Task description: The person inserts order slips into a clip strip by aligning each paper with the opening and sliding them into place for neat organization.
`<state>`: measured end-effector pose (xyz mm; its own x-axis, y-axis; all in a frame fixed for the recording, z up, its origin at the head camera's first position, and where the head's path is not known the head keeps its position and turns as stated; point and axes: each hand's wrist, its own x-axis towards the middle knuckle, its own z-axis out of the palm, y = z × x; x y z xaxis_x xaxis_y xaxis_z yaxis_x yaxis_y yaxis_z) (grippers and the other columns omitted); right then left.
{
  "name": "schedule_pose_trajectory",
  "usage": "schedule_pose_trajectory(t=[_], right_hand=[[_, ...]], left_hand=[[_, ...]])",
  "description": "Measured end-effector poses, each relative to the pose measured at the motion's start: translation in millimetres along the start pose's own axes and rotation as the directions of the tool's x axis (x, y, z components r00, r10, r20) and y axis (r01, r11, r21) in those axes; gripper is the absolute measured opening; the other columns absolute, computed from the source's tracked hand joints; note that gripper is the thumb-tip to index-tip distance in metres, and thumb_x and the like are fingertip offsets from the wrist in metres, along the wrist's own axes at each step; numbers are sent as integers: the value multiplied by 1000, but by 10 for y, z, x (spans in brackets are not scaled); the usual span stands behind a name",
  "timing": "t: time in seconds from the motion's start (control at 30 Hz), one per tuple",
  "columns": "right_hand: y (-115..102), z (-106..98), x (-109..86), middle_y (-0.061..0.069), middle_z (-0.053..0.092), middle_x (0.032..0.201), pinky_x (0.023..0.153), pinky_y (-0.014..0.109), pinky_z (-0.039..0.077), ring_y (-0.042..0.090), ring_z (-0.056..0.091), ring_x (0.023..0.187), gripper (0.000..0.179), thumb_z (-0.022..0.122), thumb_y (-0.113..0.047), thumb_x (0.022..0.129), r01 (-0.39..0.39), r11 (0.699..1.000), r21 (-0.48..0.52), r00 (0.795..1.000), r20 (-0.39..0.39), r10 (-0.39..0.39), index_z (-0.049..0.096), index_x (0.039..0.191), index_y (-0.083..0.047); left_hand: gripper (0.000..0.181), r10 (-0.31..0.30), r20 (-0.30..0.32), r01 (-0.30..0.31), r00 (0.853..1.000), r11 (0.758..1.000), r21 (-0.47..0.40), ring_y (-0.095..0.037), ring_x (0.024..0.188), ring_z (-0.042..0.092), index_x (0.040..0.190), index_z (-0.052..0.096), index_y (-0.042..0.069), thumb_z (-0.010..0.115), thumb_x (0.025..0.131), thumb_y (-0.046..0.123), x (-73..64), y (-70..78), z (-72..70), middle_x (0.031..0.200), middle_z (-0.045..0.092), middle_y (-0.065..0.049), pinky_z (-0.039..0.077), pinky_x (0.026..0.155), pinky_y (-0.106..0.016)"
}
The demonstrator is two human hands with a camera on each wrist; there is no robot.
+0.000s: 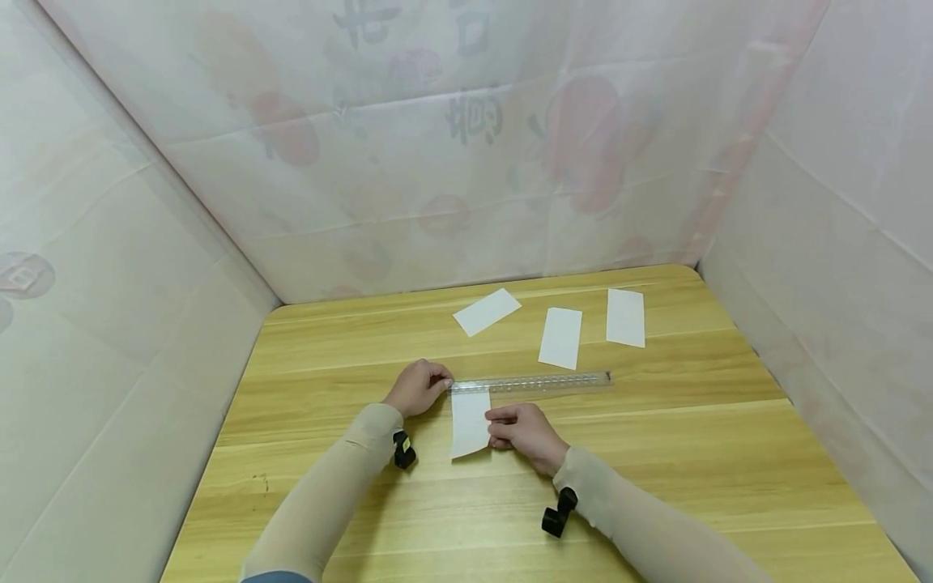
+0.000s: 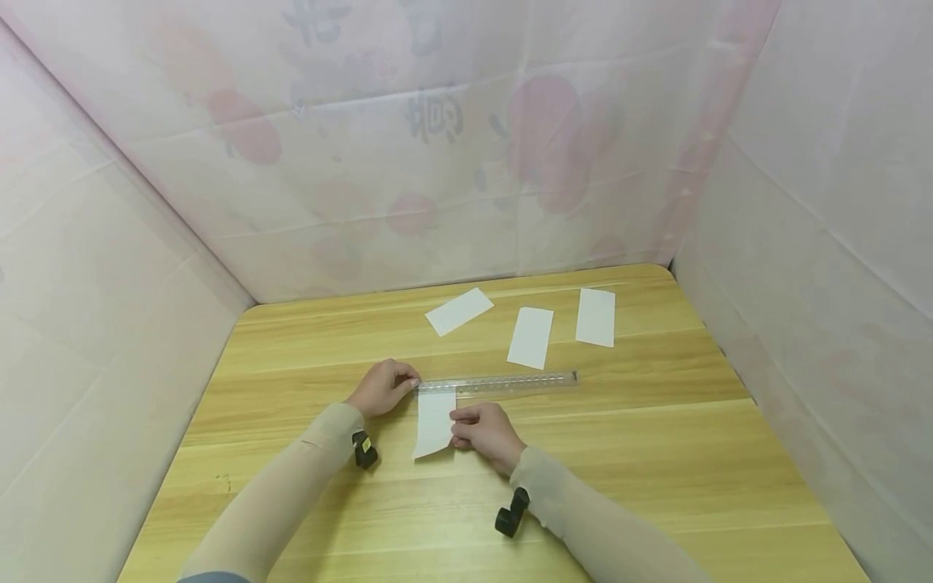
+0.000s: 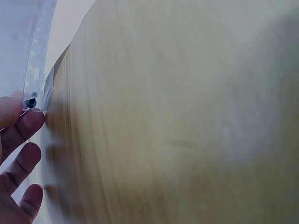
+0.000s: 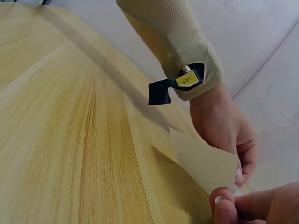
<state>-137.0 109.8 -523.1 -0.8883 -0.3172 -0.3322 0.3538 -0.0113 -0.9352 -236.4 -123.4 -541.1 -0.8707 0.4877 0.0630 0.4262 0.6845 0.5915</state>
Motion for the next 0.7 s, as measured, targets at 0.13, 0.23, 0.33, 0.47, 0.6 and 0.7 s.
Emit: schedule_pose_trajectory(t=[0.13, 0.23, 0.33, 0.47, 0.6, 0.7], right_hand=[[104, -46, 71, 25, 59, 99, 73, 38, 52, 20, 63, 75, 34, 57, 4, 87, 6, 1000, 5, 1000, -2, -6, 51, 118, 16], [188, -77, 125, 22, 60, 96, 71, 35, 52, 19, 63, 74, 34, 59, 1, 87, 7, 1000, 1, 1000, -15, -7, 53, 118, 15], [246, -95, 158, 20, 61, 94, 69, 32, 53, 19, 63, 74, 35, 61, -1, 86, 1, 1000, -2, 1000, -29, -1, 55, 117, 12], [270, -112, 163, 19, 61, 94, 68, 30, 53, 19, 64, 74, 34, 62, -2, 86, 1, 1000, -3, 999, -36, -1, 55, 117, 11], [267, -126, 148, 18, 61, 93, 68, 30, 53, 19, 64, 75, 34, 61, -2, 86, 0, 1000, -2, 999, -38, 0, 56, 117, 11], [254, -134, 131, 18, 61, 94, 68, 30, 52, 19, 64, 75, 34, 61, -1, 86, -4, 1000, 2, 999, -42, 4, 55, 117, 11]], left_hand=[[13, 6, -4, -6, 1000, 1000, 4, -7, 81, 52, 90, 70, 22, 57, 92, 25, 3, -18, 11, 83, 60, 14, 44, 74, -30], [13, 16, -5, -16, 1000, 1000, 8, -7, 81, 52, 90, 69, 22, 57, 92, 25, 3, -27, 16, 84, 60, 13, 44, 74, -30], [13, 19, -4, -19, 1000, 1000, 10, -7, 79, 52, 91, 69, 22, 57, 92, 25, 1, -29, 18, 84, 60, 13, 44, 73, -30], [13, 2, -1, -2, 1000, 1000, 12, -7, 78, 50, 90, 69, 22, 57, 92, 25, -2, -15, 14, 83, 60, 14, 43, 71, -29], [12, -8, 3, 8, 1000, 1000, 16, -8, 78, 50, 90, 69, 22, 57, 92, 25, -4, -2, 7, 83, 59, 14, 42, 71, -29], [12, -8, 6, 8, 1000, 1000, 18, -8, 79, 50, 90, 69, 22, 57, 92, 25, -7, 14, 2, 83, 59, 13, 42, 72, -30]])
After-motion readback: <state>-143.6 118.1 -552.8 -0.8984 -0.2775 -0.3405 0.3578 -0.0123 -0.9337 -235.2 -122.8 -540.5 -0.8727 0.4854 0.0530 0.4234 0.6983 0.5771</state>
